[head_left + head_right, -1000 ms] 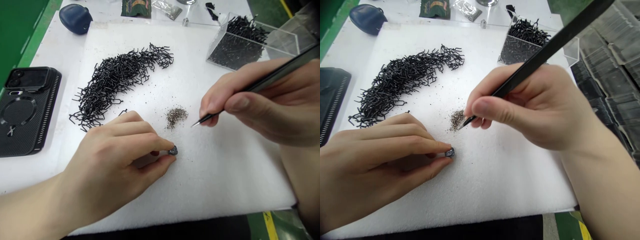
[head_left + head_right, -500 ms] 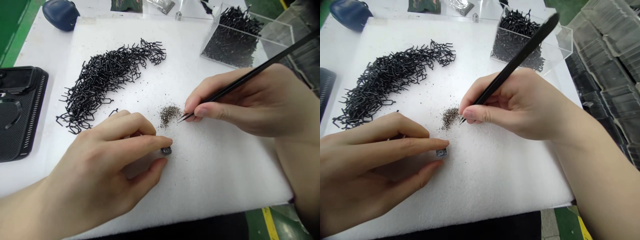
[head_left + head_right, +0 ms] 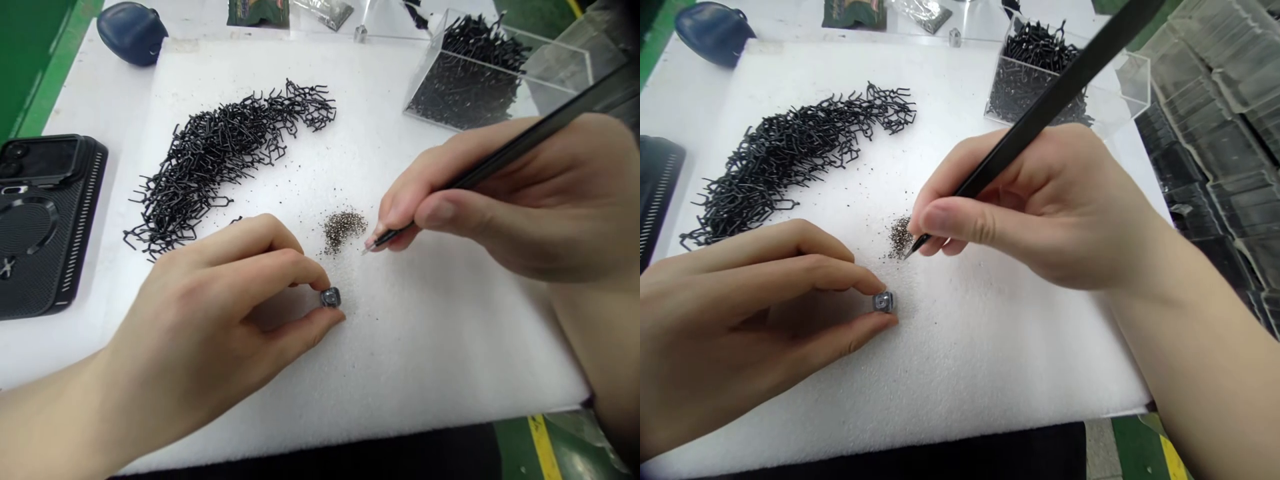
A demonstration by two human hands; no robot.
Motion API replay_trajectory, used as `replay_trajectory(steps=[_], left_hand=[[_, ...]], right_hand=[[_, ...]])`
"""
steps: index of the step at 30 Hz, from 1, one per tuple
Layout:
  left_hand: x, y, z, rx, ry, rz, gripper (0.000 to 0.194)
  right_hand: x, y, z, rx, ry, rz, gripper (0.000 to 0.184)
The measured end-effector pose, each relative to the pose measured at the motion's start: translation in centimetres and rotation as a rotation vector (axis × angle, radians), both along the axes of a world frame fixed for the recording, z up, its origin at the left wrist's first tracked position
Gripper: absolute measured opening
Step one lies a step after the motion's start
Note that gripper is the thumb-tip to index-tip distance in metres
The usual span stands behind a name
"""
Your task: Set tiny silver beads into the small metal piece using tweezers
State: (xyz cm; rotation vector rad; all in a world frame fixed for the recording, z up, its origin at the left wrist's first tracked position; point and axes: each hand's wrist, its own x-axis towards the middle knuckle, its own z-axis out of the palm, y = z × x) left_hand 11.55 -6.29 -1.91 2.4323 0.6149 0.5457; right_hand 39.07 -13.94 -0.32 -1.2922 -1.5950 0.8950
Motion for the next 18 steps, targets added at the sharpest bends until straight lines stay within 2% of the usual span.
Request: replay_trajectory(steps=[6,10,18], left_hand=[[0.4,-0.2,0.0,-0.010,-0.055,-0.007,0.006],[0.4,-0.2,-0.1,-0.031,-0.051,-0.023,0.006],[0.6,0.1,0.0,-0.007,-0.013,-0.028,0.008]], right_hand=[[-1.5,-0.5,0.0,-0.056,-0.074,0.143,0.008],[-1.6,-0.5,-0.1,-0.092,-0.057,0.152,0.010],[-1.3,-0.3,-0.7,-0.042,-0.020,0.211,0.015]])
